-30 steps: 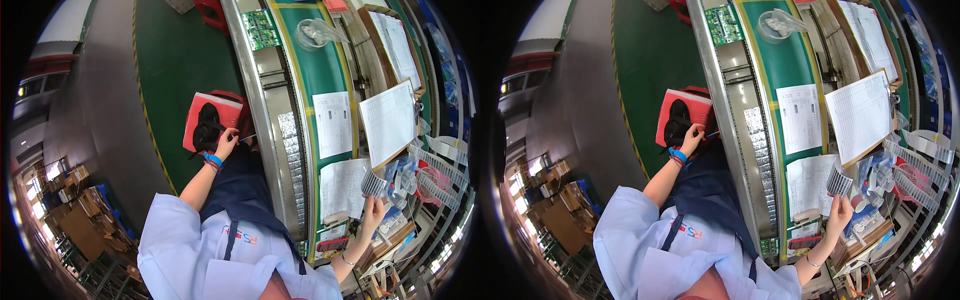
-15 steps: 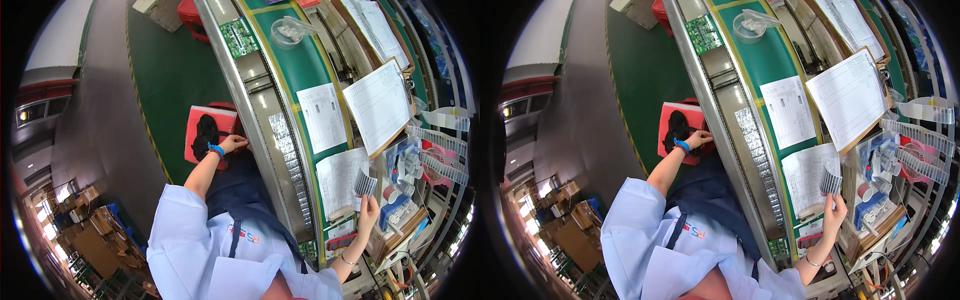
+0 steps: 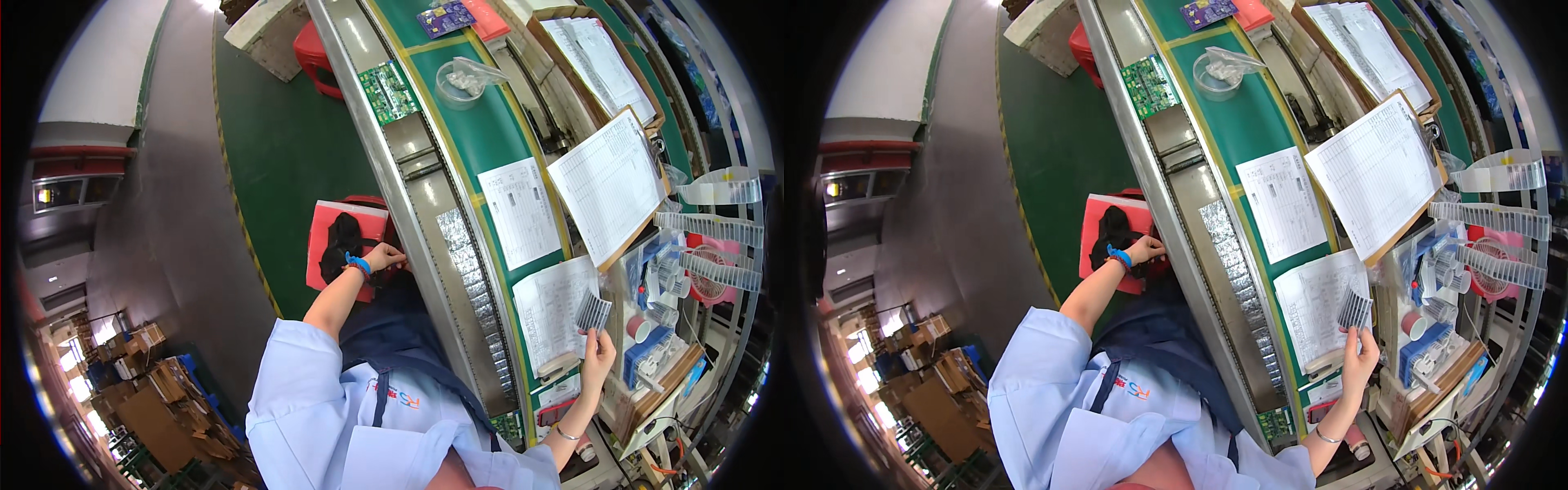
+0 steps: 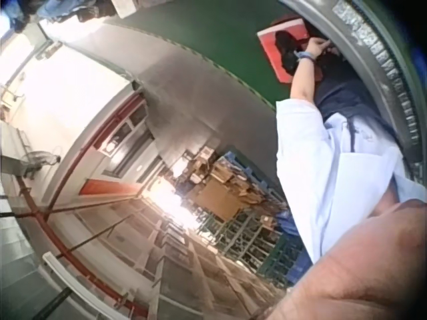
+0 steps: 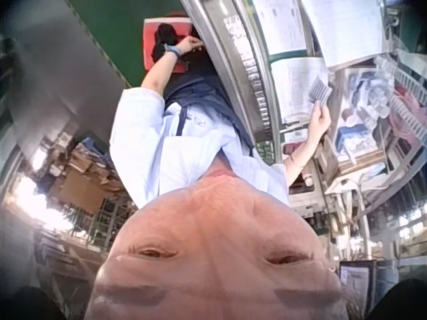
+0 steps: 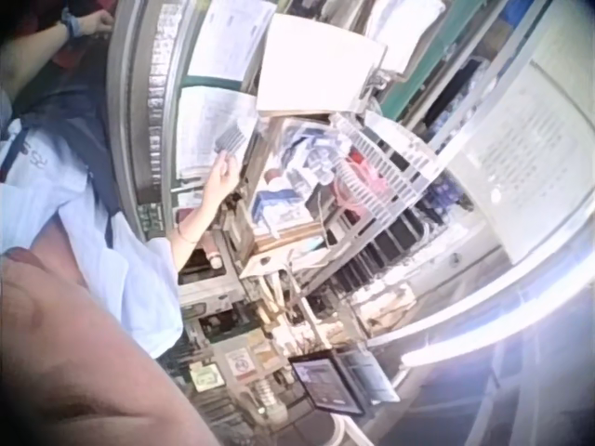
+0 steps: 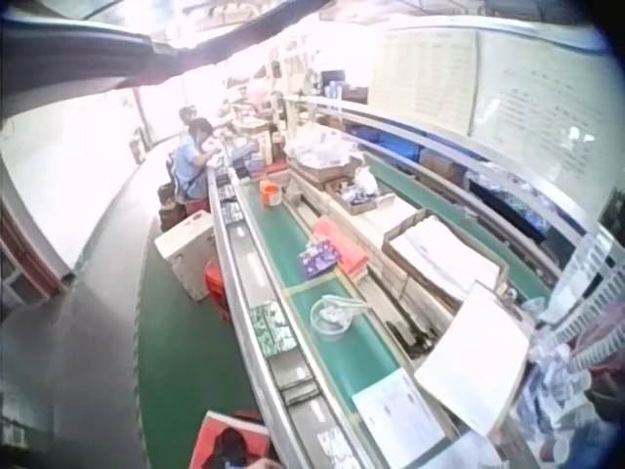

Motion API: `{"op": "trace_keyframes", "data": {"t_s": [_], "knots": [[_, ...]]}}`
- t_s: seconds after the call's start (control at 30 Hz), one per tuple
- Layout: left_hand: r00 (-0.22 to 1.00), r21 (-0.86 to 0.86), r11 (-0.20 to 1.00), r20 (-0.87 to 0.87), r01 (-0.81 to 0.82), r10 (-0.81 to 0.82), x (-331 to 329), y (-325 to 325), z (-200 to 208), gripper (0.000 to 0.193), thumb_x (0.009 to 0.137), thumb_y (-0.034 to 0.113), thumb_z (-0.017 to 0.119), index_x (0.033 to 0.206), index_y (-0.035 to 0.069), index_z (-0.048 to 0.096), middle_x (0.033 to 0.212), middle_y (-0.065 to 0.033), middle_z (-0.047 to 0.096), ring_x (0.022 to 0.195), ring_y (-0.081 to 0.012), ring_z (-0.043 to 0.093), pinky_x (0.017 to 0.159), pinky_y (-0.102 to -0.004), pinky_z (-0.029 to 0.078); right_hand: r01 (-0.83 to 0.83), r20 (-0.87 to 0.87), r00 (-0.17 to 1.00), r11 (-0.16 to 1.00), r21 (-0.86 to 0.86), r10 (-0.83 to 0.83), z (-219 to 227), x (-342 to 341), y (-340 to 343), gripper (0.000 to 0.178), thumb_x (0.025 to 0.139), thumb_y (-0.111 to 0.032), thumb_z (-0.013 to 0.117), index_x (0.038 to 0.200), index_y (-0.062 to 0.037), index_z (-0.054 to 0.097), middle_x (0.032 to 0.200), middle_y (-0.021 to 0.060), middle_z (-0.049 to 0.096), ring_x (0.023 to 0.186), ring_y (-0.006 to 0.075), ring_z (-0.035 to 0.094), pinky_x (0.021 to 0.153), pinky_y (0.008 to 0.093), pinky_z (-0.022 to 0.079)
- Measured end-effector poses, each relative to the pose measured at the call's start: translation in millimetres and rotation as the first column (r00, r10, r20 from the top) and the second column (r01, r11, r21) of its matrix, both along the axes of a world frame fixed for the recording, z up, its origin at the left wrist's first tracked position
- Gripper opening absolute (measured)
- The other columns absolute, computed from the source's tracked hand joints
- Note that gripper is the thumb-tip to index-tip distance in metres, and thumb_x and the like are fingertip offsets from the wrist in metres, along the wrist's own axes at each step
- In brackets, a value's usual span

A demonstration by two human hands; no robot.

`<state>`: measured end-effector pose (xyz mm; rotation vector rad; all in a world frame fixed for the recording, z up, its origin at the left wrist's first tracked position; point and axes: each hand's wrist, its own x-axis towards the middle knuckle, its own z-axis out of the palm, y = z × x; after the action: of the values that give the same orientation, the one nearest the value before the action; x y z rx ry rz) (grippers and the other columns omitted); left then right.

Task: The person sits at a workstation and assembles green circuit boards by hand. They pick up small electronic components from a tray and place them onto the boards, which are positioned on a conveyor belt. The person occasionally reaches for components and adjusts the boards.

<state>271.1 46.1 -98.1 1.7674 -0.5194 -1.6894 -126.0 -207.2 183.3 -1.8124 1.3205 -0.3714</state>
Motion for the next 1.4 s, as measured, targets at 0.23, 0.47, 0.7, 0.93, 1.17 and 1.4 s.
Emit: {"op": "trace_keyframes", "data": {"t_s": [0.23, 0.47, 0.7, 0.93, 1.17, 1.4], "knots": [[0.998, 0.101, 0.994, 0.046, 0.043, -0.047, 17, 27, 81, 0.026, 0.085, 0.027, 0.059, 0.086, 0.003, 0.068, 0.067, -0.0003, 0.063, 0.05, -0.0032, 0.046, 0.044, -0.0184, 0.036, -0.016, 0.032, 0.999, 0.999, -0.05, 0.018, -6, 5, 4, 0.024, 0.088, -0.007, 0.052, 0.067, 0.0002, 0.042, 0.061, -0.0042, 0.037, 0.059, 0.0032, 0.032, 0.051, 0.0213, 0.026], [0.974, 0.153, 0.97, 0.156, -0.191, 0.167, 57, 82, 144, 0.031, 0.086, 0.032, 0.058, 0.088, 0.002, 0.065, 0.065, -0.0001, 0.06, 0.043, -0.0034, 0.04, 0.04, -0.019, 0.032, -0.104, 0.173, 0.979, 0.994, -0.032, 0.108, -14, 64, 1, 0.016, 0.084, -0.005, 0.055, 0.071, 0.004, 0.052, 0.059, 0.002, 0.037, 0.058, 0.0077, 0.033, 0.051, 0.0247, 0.029], [0.888, 0.139, 0.898, 0.274, -0.417, 0.37, 117, 149, 203, 0.032, 0.085, 0.032, 0.06, 0.083, 0.001, 0.064, 0.057, 0.0003, 0.054, 0.04, -0.0036, 0.037, 0.037, -0.0201, 0.026, -0.256, 0.24, 0.94, 0.966, 0.025, 0.243, -5, 140, 12, 0.011, 0.083, -0.005, 0.055, 0.08, 0.0039, 0.061, 0.073, 0.0086, 0.061, 0.071, 0.0117, 0.057, 0.066, 0.025, 0.042], [0.808, 0.078, 0.825, 0.27, -0.56, 0.523, 193, 187, 275, 0.031, 0.086, 0.03, 0.059, 0.076, 0.001, 0.062, 0.05, 0.0037, 0.046, 0.036, -0.0023, 0.034, 0.035, -0.0191, 0.023, -0.192, 0.385, 0.919, 0.949, 0.248, 0.086, -49, 244, 46, 0.019, 0.083, -0.014, 0.06, 0.072, 0.0005, 0.059, 0.061, -0.0001, 0.053, 0.06, 0.0049, 0.044, 0.052, 0.024, 0.035], [0.721, 0.007, 0.745, 0.255, -0.667, 0.644, 280, 210, 309, 0.028, 0.087, 0.025, 0.056, 0.073, 0.001, 0.062, 0.048, 0.003, 0.046, 0.036, -0.0023, 0.036, 0.033, -0.0182, 0.025, -0.544, 0.469, 0.802, 0.776, 0.32, 0.369, -46, 480, 76, 0.017, 0.087, -0.014, 0.055, 0.082, 0.0001, 0.062, 0.076, 0.0015, 0.062, 0.07, 0.0057, 0.053, 0.065, 0.0218, 0.042], [0.574, -0.062, 0.597, 0.21, -0.8, 0.791, 392, 238, 312, 0.026, 0.088, 0.021, 0.056, 0.075, 0.0, 0.061, 0.049, 0.0027, 0.046, 0.037, -0.0021, 0.036, 0.036, -0.0175, 0.025, -0.642, 0.755, 0.637, 0.648, 0.409, 0.156, 2, 739, 112, 0.019, 0.089, -0.015, 0.052, 0.096, 0.0006, 0.06, 0.085, 0.0049, 0.064, 0.076, 0.0115, 0.059, 0.076, 0.0261, 0.045]]}}
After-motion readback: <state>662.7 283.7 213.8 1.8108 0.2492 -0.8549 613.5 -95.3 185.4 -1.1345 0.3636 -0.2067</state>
